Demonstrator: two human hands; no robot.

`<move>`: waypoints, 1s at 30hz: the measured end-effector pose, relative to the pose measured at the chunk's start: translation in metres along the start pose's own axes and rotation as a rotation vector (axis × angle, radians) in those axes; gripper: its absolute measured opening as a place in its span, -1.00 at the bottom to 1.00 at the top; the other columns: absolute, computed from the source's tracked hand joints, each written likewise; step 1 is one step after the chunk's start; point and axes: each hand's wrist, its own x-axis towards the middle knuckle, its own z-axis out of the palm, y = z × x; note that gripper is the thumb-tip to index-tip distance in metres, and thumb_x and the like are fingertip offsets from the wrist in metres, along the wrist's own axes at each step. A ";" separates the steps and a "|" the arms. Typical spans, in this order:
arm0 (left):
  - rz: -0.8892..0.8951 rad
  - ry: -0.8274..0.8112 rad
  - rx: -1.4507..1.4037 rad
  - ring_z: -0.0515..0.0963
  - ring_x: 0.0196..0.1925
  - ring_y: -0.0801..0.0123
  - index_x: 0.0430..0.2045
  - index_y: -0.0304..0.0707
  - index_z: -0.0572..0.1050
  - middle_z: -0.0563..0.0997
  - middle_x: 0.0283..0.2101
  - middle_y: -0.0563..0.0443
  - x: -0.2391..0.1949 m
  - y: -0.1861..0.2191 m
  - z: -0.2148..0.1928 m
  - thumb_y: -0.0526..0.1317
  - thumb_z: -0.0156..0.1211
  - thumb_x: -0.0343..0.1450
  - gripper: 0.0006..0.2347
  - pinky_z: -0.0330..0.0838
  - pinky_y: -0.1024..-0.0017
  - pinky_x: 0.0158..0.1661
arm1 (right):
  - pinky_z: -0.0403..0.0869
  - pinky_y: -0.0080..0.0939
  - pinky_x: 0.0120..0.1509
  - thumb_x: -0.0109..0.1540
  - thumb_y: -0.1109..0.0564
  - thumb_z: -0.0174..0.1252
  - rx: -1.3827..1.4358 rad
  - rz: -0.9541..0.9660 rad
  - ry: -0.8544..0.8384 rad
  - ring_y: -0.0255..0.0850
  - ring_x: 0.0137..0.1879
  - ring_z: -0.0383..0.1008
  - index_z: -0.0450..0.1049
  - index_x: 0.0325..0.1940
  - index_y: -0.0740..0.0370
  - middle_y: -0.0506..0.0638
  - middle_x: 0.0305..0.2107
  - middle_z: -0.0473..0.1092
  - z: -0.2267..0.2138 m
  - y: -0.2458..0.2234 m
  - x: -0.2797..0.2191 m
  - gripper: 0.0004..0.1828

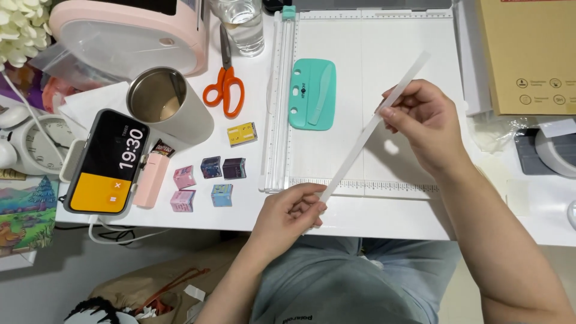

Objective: The person folds small printed paper pieces into miniature book shapes and stacks them. They then open a cardboard box, remove a white plastic strip, and use orange scissors to cut the strip into short pieces. The person wraps one cut piece around a pink miniature book and trims the excess.

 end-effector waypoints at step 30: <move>0.061 0.003 0.173 0.51 -0.32 0.53 -0.03 -0.05 0.60 0.56 -0.26 0.10 -0.009 0.013 0.003 -0.25 0.45 0.32 -0.68 0.50 0.60 -0.19 | 0.60 -0.45 0.06 0.39 0.15 0.11 0.247 0.234 0.087 -0.46 -0.24 0.52 0.34 0.41 0.20 -0.11 -0.18 0.53 -0.017 -0.015 0.010 -0.52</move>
